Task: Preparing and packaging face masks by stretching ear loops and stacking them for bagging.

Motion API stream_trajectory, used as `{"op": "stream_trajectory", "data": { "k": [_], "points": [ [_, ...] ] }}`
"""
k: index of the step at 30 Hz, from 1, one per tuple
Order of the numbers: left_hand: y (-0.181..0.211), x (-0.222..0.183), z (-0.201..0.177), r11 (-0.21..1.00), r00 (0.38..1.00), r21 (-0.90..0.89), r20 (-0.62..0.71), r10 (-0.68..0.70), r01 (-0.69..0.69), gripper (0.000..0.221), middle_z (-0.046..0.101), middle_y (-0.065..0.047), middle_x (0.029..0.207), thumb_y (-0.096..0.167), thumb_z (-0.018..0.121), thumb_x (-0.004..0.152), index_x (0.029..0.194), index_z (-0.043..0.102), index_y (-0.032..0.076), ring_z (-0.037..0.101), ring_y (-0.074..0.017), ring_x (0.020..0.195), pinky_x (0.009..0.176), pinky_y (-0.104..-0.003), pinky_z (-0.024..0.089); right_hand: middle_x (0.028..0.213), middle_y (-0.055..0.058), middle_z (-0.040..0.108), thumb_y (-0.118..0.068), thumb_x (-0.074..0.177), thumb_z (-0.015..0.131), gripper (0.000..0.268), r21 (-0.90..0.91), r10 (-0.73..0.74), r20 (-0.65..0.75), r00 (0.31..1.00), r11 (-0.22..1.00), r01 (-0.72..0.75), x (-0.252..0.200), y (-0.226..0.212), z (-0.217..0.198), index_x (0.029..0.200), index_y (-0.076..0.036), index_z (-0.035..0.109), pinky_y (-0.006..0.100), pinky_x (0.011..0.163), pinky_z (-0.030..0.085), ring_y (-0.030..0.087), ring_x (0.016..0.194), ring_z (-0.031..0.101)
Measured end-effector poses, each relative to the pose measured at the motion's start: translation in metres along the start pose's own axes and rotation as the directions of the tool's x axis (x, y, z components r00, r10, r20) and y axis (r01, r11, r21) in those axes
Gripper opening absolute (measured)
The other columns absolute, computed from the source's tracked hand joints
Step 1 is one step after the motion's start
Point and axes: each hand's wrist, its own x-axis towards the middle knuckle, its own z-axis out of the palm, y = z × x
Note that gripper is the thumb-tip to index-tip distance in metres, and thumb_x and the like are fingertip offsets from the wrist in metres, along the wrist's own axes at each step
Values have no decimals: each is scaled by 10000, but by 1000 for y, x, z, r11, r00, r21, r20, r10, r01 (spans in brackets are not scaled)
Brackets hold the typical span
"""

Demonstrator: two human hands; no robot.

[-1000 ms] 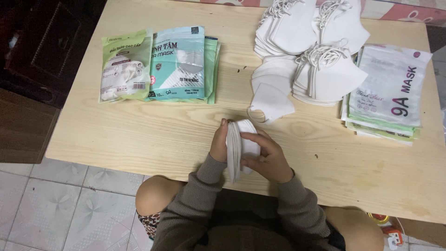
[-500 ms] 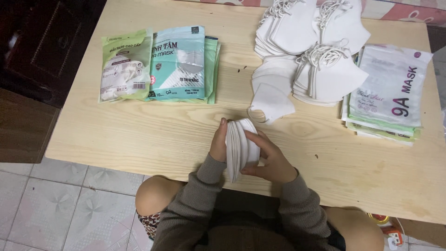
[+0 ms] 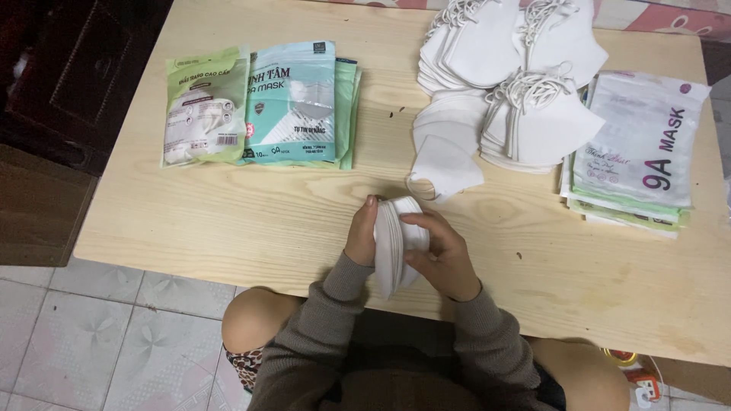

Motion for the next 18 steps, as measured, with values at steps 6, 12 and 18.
{"op": "stream_trajectory", "data": {
  "k": [6, 12, 18],
  "points": [
    [62, -23, 44, 1000, 1000, -16, 6, -7, 7, 451, 691, -71, 946, 428, 396, 1122, 991, 677, 100, 622, -165, 935, 992, -338, 485, 1292, 204, 640, 30, 844, 752, 497, 39, 75, 2, 997, 996, -75, 2, -5, -1, 1323, 36, 620, 503, 975, 516, 299, 1219, 615],
    [60, -22, 48, 997, 1000, -72, -9, -1, 1, 425, 682, -49, 912, 439, 426, 1111, 953, 654, 117, 612, -147, 902, 977, -333, 487, 1363, 207, 612, 14, 931, 636, 437, 112, 160, -49, 986, 982, -154, -6, 2, -2, 1361, 46, 567, 520, 1001, 505, 281, 1232, 580],
    [77, -26, 57, 996, 1000, -87, -26, -16, 14, 387, 666, -8, 884, 425, 451, 1105, 905, 641, 154, 600, -126, 883, 952, -306, 488, 1355, 172, 614, -27, 996, 574, 329, -20, 5, -22, 1000, 1000, -6, 7, -25, 9, 1316, -1, 647, 473, 1055, 461, 301, 1319, 543]
  ]
}}
